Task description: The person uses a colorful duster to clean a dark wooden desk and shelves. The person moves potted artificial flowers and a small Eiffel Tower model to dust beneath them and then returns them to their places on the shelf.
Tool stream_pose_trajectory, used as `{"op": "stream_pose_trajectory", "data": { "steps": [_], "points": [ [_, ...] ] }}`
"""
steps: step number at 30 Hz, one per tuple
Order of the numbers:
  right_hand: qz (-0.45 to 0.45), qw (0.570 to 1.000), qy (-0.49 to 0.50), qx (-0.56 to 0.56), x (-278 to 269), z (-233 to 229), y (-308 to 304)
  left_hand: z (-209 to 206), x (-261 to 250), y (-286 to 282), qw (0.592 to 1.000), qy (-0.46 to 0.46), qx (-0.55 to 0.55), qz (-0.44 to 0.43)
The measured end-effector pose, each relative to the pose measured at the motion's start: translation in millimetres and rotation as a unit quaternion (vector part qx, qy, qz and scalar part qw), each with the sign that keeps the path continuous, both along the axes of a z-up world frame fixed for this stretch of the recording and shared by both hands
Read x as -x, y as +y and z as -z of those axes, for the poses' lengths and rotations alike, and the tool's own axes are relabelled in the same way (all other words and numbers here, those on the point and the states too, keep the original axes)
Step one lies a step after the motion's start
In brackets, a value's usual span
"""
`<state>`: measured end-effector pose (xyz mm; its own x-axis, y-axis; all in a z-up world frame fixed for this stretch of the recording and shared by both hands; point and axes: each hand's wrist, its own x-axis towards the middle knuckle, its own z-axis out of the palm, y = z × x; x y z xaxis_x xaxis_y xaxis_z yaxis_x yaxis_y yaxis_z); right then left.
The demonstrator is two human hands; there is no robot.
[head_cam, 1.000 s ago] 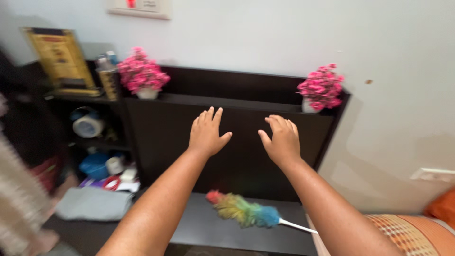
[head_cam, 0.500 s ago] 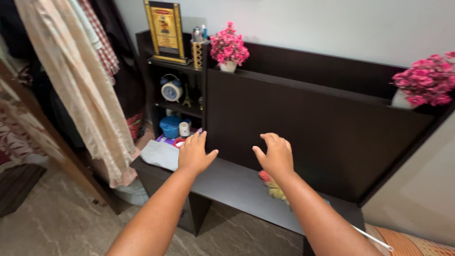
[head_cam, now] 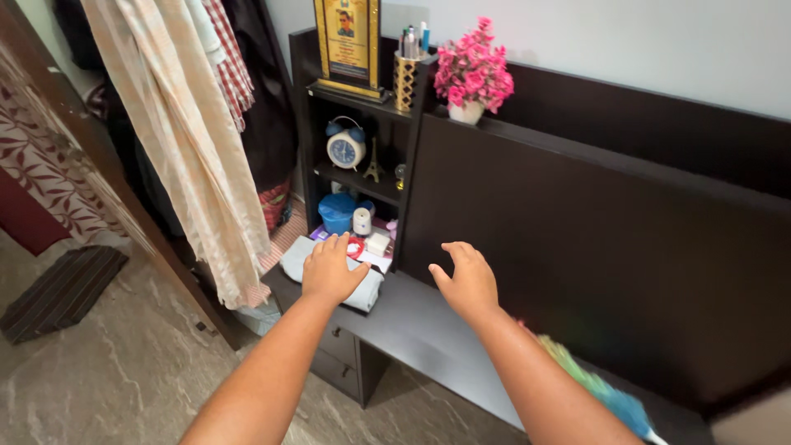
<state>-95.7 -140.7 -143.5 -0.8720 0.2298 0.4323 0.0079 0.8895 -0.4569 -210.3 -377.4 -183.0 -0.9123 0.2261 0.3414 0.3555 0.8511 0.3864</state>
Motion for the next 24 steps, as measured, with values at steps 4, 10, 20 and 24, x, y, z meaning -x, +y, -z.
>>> {"op": "stream_pose_trajectory", "data": {
  "steps": [4, 10, 20, 24],
  "points": [
    [-0.017, 1.000, 0.002, 0.014, 51.7, 2.5, -5.6, -1.1, 48.6, -1.7, 1.000, 0.006, -0.001, 0.001],
    [-0.060, 0.998, -0.005, 0.021, 116.0, -2.7, -19.0, -7.3, 110.6, -6.9, 0.999, -0.014, -0.035, -0.006],
    [-0.038, 0.998, -0.012, 0.051, 188.4, -0.7, -39.3, 6.7, 219.6, -9.1, 0.997, -0.016, -0.069, 0.043],
    [0.018, 0.995, -0.057, 0.078, 217.3, -2.2, -56.0, 3.5, 262.1, -3.6, 0.991, -0.003, -0.088, 0.098]
  ]
}}
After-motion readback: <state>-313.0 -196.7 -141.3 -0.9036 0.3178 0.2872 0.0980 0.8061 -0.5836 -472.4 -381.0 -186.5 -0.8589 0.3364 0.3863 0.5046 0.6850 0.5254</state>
